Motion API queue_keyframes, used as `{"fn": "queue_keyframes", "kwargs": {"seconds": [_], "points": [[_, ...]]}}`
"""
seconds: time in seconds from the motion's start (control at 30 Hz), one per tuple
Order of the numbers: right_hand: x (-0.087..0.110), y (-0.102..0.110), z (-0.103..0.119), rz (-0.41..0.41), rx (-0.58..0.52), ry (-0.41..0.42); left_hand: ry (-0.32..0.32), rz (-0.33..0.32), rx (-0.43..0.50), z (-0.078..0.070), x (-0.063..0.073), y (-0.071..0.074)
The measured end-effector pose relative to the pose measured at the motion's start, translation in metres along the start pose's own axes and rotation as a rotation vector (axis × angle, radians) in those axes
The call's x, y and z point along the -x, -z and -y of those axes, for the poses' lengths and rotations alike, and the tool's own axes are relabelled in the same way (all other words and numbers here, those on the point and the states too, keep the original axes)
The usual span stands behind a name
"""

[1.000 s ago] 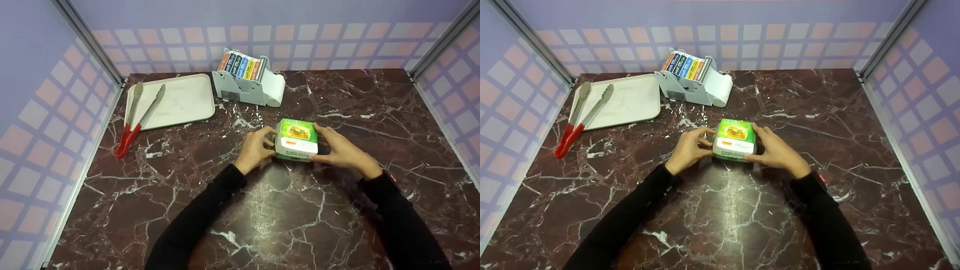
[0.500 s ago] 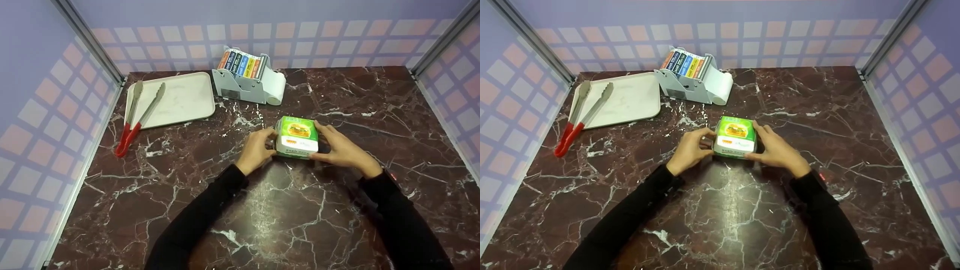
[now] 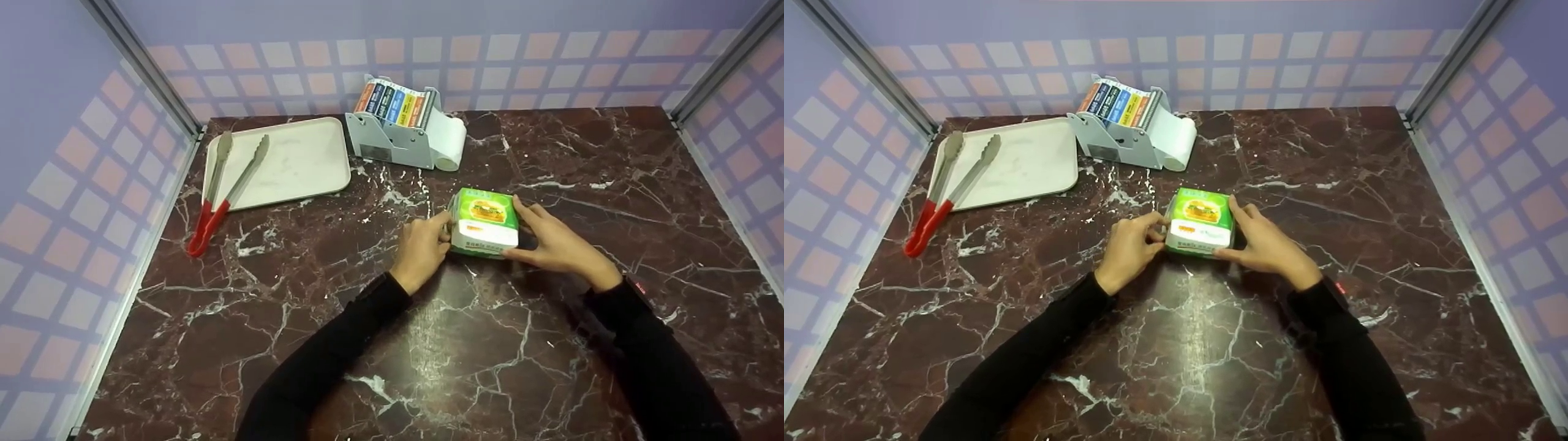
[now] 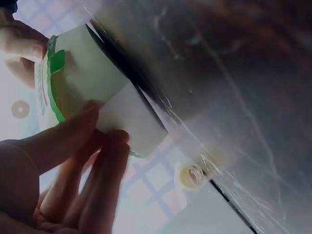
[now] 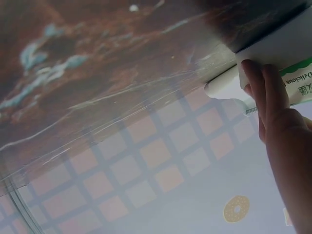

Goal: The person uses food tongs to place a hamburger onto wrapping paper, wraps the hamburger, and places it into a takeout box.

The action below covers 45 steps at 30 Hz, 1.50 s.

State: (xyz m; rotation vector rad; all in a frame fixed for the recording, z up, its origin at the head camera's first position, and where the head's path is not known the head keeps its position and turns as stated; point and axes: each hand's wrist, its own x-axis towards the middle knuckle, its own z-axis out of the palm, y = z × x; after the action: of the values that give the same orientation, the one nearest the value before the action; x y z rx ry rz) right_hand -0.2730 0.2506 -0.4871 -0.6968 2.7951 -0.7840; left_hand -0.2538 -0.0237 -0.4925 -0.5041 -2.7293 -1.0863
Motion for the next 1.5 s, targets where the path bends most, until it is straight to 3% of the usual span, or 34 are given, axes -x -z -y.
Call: {"fn": "queue_keyframes", "kwargs": {"seconds": [0.1,0.2,0.3,0.43,0.57,0.67,0.77,0.9,1.17,1.4,1.5], "points": [[-0.001,0.0,0.002,0.001,0.007,-0.009,0.081,0.053,0.058,0.0,-0.001,0.002],[-0.001,0.0,0.003,0.008,0.013,-0.016,0.13,0.124,0.049,-0.002,-0.001,0.006],[-0.001,0.0,0.004,0.01,0.022,-0.022,0.13,0.21,0.011,-0.006,-0.001,0.01],[-0.001,-0.001,0.003,-0.001,0.025,-0.029,0.169,0.315,0.087,-0.007,-0.003,0.011],[-0.001,-0.004,0.002,-0.004,0.02,-0.031,0.174,0.297,0.103,-0.005,-0.003,0.007],[0.0,-0.005,0.003,-0.008,0.019,-0.034,0.144,0.262,0.081,-0.002,-0.003,0.001],[0.001,-0.005,0.005,-0.011,0.028,-0.036,0.131,0.253,0.123,-0.001,-0.003,-0.002],[0.0,-0.004,0.006,-0.005,0.048,-0.028,0.13,0.269,0.159,-0.001,-0.004,-0.003],[-0.001,-0.004,0.008,0.027,0.052,-0.035,0.066,0.313,0.059,-0.002,-0.003,-0.001],[-0.001,-0.008,0.011,0.021,0.035,0.0,0.111,0.363,0.083,0.0,-0.004,0.001],[-0.001,-0.01,0.013,0.029,0.018,-0.011,0.092,0.381,0.11,0.0,-0.003,0.0]]}}
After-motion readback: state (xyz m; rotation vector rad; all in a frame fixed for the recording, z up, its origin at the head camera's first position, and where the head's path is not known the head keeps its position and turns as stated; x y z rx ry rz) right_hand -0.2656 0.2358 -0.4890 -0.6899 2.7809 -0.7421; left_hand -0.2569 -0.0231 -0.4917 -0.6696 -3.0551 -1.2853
